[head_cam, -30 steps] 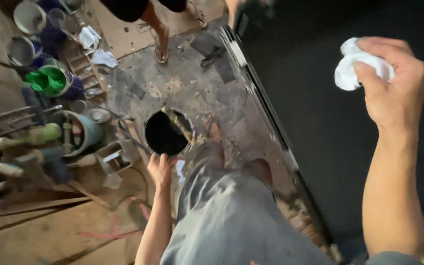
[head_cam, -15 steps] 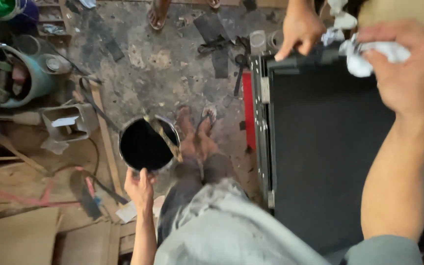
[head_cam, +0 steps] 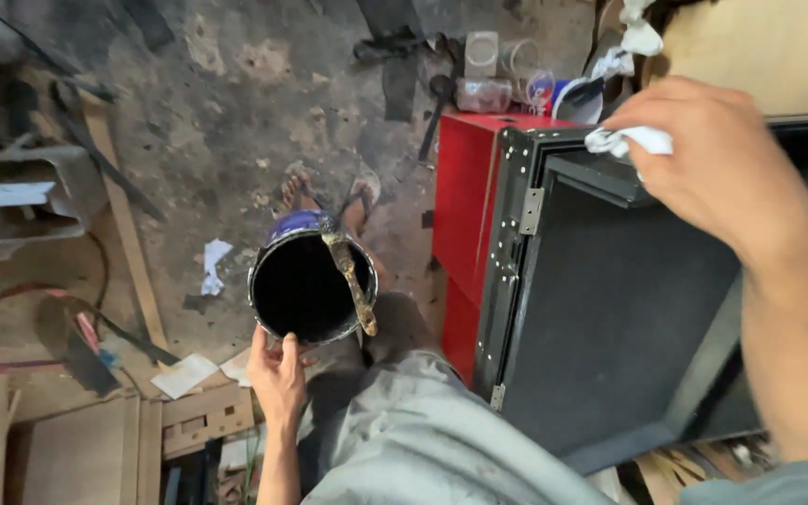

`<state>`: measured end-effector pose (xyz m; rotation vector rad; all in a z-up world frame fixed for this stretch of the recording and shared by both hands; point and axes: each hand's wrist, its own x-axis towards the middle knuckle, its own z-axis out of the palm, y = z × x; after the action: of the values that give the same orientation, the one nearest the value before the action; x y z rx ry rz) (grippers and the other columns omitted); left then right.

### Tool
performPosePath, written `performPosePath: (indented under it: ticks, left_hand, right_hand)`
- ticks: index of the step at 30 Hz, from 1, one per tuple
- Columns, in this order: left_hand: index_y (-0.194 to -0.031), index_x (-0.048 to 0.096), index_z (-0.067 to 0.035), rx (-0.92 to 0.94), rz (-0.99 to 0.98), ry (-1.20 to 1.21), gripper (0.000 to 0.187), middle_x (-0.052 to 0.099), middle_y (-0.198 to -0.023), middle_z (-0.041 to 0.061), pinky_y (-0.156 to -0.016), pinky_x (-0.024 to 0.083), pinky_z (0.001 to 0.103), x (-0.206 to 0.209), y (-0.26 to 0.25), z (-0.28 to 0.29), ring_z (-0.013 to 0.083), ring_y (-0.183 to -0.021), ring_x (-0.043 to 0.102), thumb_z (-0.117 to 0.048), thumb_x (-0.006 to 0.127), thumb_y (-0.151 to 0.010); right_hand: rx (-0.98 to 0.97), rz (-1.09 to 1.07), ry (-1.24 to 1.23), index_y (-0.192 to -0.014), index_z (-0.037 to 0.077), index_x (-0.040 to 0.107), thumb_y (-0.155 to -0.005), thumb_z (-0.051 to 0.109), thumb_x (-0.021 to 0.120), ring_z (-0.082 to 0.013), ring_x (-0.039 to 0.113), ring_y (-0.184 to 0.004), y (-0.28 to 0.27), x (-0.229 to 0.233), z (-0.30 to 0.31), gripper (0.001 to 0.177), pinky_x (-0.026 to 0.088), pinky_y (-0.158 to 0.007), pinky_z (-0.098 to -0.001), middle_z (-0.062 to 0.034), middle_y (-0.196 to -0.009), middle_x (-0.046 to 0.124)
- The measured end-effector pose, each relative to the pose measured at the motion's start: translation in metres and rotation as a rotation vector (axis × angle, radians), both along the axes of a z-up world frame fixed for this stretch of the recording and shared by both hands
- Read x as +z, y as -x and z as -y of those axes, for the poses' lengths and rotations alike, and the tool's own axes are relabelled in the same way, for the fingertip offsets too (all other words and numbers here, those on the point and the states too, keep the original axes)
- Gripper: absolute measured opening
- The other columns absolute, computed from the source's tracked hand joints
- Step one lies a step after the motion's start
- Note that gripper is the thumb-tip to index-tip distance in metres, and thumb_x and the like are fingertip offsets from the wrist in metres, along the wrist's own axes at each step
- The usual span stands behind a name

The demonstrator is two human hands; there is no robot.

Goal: The person paints the edges and corners of a black cabinet using a paintbrush and black paint, then wipes the painted areas with a white cloth. The person repeats this process on different sections of the cabinet.

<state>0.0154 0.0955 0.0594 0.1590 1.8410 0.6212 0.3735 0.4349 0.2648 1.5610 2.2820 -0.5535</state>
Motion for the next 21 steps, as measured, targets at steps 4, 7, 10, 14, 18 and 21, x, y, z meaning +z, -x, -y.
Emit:
performPosePath:
  ticks: [4,7,10,14,18,21]
  left_hand:
    - [-0.140,0.057,-0.005,-0.040,-0.003,0.005,0.044,0.067,-0.077,0.012,-0.060,0.066,0.034,-0.005,0.003,-0.012,0.0145,-0.060,0.064,-0.013,0.054,-0.096]
    - [-0.147,0.052,-0.004,-0.029,-0.008,0.040,0.052,0.064,-0.076,0.010,-0.057,0.060,0.032,-0.021,0.007,-0.003,0.0192,-0.058,0.067,-0.014,0.055,-0.096]
    - [-0.136,0.053,-0.002,-0.027,-0.020,0.069,0.039,0.062,-0.070,0.009,-0.053,0.058,0.031,-0.025,0.014,-0.008,0.0221,-0.053,0.069,-0.013,0.056,-0.099]
    - [-0.116,0.056,-0.001,0.005,-0.007,0.053,0.017,0.064,-0.070,0.015,-0.055,0.063,0.034,-0.025,0.024,-0.022,0.0188,-0.058,0.065,-0.007,0.054,-0.101]
    - [-0.122,0.053,0.003,-0.029,-0.036,0.096,0.024,0.069,-0.076,0.017,-0.054,0.058,0.033,-0.034,0.033,-0.026,0.0246,-0.057,0.070,-0.010,0.055,-0.103]
    - [-0.142,0.051,0.003,-0.020,-0.025,0.064,0.042,0.066,-0.086,0.016,-0.057,0.062,0.037,-0.026,0.036,-0.043,0.0261,-0.060,0.068,-0.007,0.051,-0.102]
  right_hand:
    - [0.070,0.306,0.319,-0.105,0.004,0.078,-0.087,-0.001,0.056,-0.0395,0.069,-0.101,0.013,-0.053,-0.032,0.029,0.052,-0.092,-0.0496,-0.0169,-0.103,0.075]
    - [0.068,0.394,0.431,-0.097,0.006,0.080,-0.084,-0.001,0.054,-0.0392,0.074,-0.090,0.003,-0.096,-0.043,0.030,0.058,-0.082,-0.0488,-0.0199,-0.089,0.078]
    - [0.026,0.501,0.534,-0.111,0.008,0.079,-0.086,-0.003,0.057,-0.0426,0.076,-0.092,0.015,-0.114,-0.045,0.035,0.062,-0.082,-0.0492,-0.0247,-0.105,0.075]
    - [0.063,0.615,0.640,-0.105,0.023,0.081,-0.091,0.007,0.063,-0.0373,0.074,-0.097,-0.005,-0.133,-0.046,0.029,0.061,-0.066,-0.0496,-0.0130,-0.110,0.075]
    - [0.047,0.550,0.741,-0.107,0.026,0.083,-0.092,0.014,0.068,-0.0296,0.072,-0.106,-0.010,-0.128,-0.061,0.025,0.058,-0.087,-0.0459,-0.0045,-0.105,0.081]
    - [-0.065,0.461,0.830,-0.118,0.023,0.080,-0.095,0.010,0.068,-0.0295,0.072,-0.110,-0.005,-0.113,-0.066,0.029,0.056,-0.089,-0.0438,-0.0050,-0.120,0.078]
